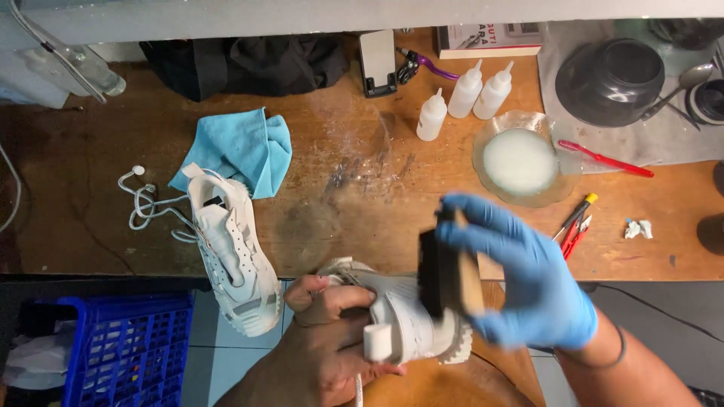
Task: The person scrubs a white sneaker with a brush dipped in soapy water, then wipes it with a cloth. They repeat the process on the second sneaker and finish by threading a lace through the eyelets.
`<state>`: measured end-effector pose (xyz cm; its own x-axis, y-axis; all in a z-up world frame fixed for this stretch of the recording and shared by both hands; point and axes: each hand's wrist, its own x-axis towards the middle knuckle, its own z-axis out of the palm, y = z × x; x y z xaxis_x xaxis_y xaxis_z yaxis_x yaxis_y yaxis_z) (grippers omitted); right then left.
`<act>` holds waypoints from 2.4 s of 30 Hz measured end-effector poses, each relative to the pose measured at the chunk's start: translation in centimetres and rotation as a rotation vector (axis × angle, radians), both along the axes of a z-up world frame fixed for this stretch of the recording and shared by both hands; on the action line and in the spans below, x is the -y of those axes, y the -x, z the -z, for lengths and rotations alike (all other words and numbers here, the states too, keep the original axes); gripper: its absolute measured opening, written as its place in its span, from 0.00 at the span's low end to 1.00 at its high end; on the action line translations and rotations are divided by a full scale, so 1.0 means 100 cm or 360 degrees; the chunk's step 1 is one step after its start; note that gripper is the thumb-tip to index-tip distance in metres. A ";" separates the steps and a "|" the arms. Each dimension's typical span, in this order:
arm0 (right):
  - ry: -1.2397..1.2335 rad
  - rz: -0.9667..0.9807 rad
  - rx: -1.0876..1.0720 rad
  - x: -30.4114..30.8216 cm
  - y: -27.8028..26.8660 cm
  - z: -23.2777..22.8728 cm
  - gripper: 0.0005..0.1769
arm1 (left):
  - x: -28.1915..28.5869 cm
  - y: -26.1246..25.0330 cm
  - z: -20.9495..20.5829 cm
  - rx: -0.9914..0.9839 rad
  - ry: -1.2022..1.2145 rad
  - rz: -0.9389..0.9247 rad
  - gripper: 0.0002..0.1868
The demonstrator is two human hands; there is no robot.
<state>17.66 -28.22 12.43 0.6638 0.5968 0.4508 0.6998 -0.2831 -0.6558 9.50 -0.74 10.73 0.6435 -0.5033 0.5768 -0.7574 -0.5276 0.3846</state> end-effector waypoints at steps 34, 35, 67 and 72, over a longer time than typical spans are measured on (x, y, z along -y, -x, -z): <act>0.0645 -0.0248 -0.0038 -0.271 -0.199 0.121 0.31 | -0.086 0.029 0.078 -0.1330 0.2113 -0.1238 0.17; 0.0643 -0.0251 -0.0042 -0.286 -0.208 0.140 0.31 | -0.093 0.031 0.109 -0.1331 0.2112 -0.1244 0.17; 0.0677 0.0185 -0.1037 0.010 0.071 0.093 0.21 | -0.049 -0.045 0.095 -0.1960 0.1551 -0.1220 0.21; -0.0449 0.0918 -0.0924 0.000 0.043 0.051 0.21 | -0.026 -0.042 0.069 -0.2054 0.1733 -0.1020 0.09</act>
